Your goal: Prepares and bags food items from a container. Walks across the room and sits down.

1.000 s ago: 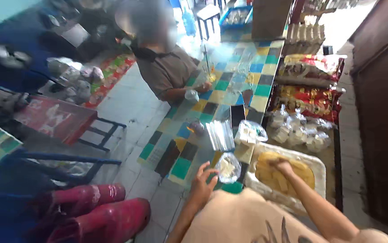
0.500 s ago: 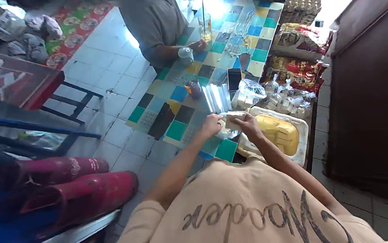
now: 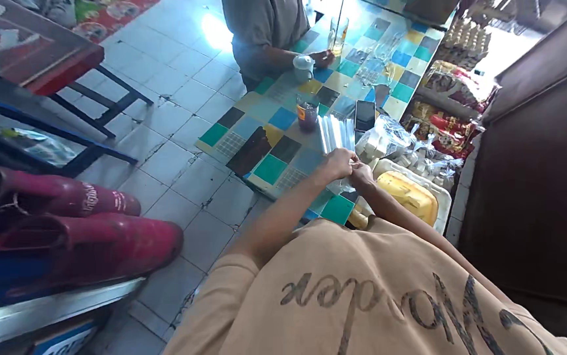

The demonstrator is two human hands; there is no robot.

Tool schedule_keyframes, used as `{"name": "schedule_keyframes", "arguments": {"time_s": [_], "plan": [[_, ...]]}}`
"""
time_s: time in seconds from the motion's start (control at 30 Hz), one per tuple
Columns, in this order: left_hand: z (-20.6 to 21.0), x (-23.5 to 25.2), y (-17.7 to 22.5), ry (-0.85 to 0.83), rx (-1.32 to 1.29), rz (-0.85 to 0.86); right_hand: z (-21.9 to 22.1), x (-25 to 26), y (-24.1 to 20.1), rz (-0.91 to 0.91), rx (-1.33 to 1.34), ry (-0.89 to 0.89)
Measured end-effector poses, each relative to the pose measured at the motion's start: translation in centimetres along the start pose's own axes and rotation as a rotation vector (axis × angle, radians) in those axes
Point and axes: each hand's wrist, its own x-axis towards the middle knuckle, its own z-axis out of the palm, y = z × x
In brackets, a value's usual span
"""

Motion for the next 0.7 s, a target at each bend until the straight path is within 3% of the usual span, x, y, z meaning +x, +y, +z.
{"name": "schedule_keyframes", "arguments": {"time_s": [0.17,0.3,0.4,0.57,0.7], "plan": [[0.8,0.2,-0.7,0.088,-0.141,0.000,-0.2,0.0,0.2,0.048,0.089,0.031],[0.1,-0.1,0.2,-0.090,-0.068,-0.259,-0.3,1.0,0.8,0.129,0.210,0.020],[0.4,0.5,-0.2,-0.124,-0.089,-0.266,-0.6,1.7,1.1,0.212,0.282,0.014],[0.5,0.3,-0.1,-0.003,-0.230,-0.266,-0.1,2.0,0.6,0.161,0.390,-0.018],[0.2,-0.4,-0.6,0.004,-0.303,-0.324,0.0,2.1,0.6,0.074,0.291,-0.177]]}}
